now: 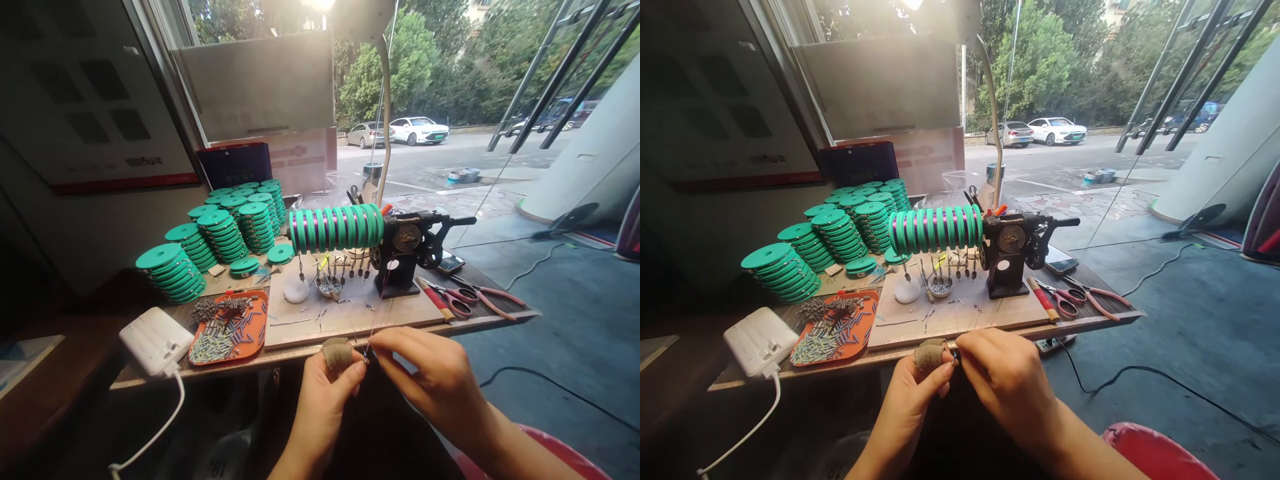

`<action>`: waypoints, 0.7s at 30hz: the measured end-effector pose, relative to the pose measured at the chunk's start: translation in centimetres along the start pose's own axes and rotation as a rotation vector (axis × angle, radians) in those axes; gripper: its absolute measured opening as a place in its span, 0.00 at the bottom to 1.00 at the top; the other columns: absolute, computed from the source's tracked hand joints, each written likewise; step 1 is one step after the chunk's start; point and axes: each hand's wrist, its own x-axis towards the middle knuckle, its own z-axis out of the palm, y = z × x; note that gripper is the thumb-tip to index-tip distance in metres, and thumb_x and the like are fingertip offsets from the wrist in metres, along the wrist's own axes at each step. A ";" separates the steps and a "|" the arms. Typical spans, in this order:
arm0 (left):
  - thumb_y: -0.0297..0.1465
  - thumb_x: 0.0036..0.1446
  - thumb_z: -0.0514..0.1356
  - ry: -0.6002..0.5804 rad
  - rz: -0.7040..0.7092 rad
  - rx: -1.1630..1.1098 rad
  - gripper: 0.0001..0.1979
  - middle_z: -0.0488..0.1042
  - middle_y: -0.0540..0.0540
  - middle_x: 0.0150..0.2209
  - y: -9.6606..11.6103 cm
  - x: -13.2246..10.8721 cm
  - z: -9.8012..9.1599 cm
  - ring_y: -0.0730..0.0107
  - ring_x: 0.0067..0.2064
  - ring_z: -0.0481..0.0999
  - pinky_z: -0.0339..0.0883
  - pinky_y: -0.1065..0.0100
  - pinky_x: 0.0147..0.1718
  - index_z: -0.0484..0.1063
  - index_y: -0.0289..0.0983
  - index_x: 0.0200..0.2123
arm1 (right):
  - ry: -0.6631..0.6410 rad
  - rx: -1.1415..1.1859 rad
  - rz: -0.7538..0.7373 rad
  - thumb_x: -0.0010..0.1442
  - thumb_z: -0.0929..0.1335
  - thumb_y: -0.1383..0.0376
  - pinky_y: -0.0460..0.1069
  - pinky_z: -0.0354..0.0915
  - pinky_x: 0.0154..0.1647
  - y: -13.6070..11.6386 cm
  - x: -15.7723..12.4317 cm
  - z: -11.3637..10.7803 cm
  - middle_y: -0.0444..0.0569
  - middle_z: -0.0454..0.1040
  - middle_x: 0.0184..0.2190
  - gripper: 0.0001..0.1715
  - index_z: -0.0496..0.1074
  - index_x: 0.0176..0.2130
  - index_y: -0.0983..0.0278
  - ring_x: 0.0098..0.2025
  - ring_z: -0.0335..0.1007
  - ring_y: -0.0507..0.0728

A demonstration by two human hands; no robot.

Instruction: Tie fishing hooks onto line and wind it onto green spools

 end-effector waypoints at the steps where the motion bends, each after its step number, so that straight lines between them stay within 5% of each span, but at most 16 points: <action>1: 0.30 0.46 0.64 0.001 0.005 0.008 0.05 0.66 0.53 0.21 0.1 0.0 0.0 0.80 0.23 0.60 0.54 0.75 0.23 0.73 0.34 0.27 | -0.035 -0.057 -0.063 0.57 0.61 0.72 0.46 0.65 0.28 0.0 0.1 -0.2 0.50 0.75 0.25 0.11 0.71 0.29 0.65 0.26 0.71 0.53; 7: 0.30 0.46 0.64 -0.003 0.010 0.032 0.05 0.64 0.54 0.20 0.3 -0.1 0.1 0.80 0.23 0.59 0.54 0.75 0.23 0.72 0.34 0.27 | -0.086 -0.160 -0.229 0.62 0.58 0.70 0.46 0.62 0.27 0.3 0.0 -0.1 0.52 0.74 0.24 0.19 0.71 0.24 0.66 0.25 0.68 0.52; 21: 0.30 0.46 0.64 0.001 -0.009 0.040 0.06 0.64 0.54 0.20 0.2 0.1 -0.3 0.80 0.23 0.59 0.54 0.75 0.24 0.72 0.33 0.27 | -0.145 -0.108 -0.271 0.64 0.56 0.69 0.48 0.63 0.30 0.9 -0.1 0.2 0.52 0.72 0.27 0.19 0.71 0.29 0.68 0.30 0.66 0.55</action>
